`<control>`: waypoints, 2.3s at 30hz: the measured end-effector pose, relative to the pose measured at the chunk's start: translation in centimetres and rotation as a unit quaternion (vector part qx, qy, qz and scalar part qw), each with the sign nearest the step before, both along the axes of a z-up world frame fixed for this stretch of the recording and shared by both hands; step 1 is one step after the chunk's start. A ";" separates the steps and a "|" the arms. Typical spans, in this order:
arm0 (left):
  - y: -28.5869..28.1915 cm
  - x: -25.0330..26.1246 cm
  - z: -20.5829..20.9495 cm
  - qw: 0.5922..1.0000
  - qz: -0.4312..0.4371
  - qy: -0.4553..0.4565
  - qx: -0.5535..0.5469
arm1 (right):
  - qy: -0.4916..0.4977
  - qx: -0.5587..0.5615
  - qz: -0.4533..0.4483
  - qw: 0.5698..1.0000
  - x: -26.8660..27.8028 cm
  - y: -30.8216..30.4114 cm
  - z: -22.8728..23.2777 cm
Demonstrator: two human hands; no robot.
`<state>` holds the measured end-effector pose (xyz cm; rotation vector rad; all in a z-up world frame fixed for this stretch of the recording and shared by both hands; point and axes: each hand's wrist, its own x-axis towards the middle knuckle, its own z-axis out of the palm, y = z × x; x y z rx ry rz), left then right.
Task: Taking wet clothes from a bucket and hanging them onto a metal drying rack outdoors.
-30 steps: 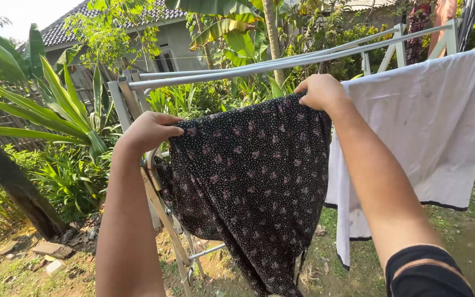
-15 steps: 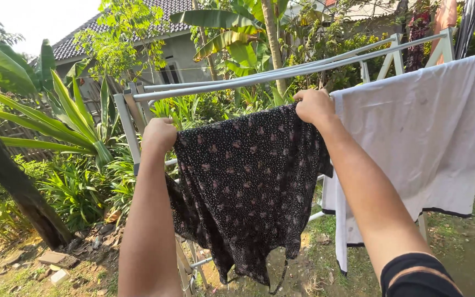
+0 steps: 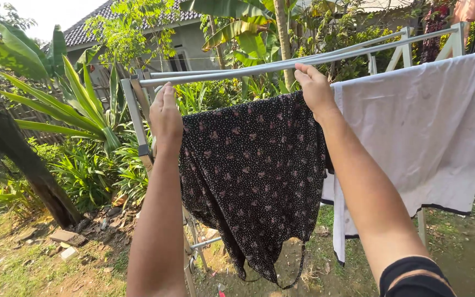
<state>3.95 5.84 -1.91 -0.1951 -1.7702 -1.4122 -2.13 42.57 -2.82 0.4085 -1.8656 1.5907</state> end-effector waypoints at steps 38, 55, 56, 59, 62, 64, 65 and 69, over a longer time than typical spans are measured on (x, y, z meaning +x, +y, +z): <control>-12.0 26.5 -14.7 0.988 -0.064 -0.046 0.133 | -0.038 -0.036 0.374 0.926 21.9 -21.5 -12.5; -33.5 28.1 -24.5 0.970 0.004 -0.163 0.181 | -0.220 -0.053 0.400 0.888 17.5 -46.2 -24.4; -34.6 28.2 -25.3 0.965 0.003 -0.174 0.195 | -0.229 -0.058 0.395 0.888 16.9 -47.1 -25.5; -38.1 27.8 -27.9 0.956 0.010 -0.189 0.223 | -0.252 -0.062 0.380 0.887 15.4 -50.0 -27.7; -41.0 27.1 -30.4 0.947 0.019 -0.203 0.247 | -0.284 -0.065 0.365 0.884 14.5 -52.6 -29.2; -42.7 26.2 -31.8 0.943 0.022 -0.210 0.257 | -0.298 -0.066 0.361 0.881 13.4 -54.4 -30.6; -43.5 25.6 -32.4 0.939 0.022 -0.215 0.267 | -0.302 -0.057 0.362 0.880 12.7 -55.3 -31.4; -46.5 22.9 -34.8 0.929 0.023 -0.239 0.282 | -0.324 -0.031 0.351 0.878 10.8 -58.8 -32.8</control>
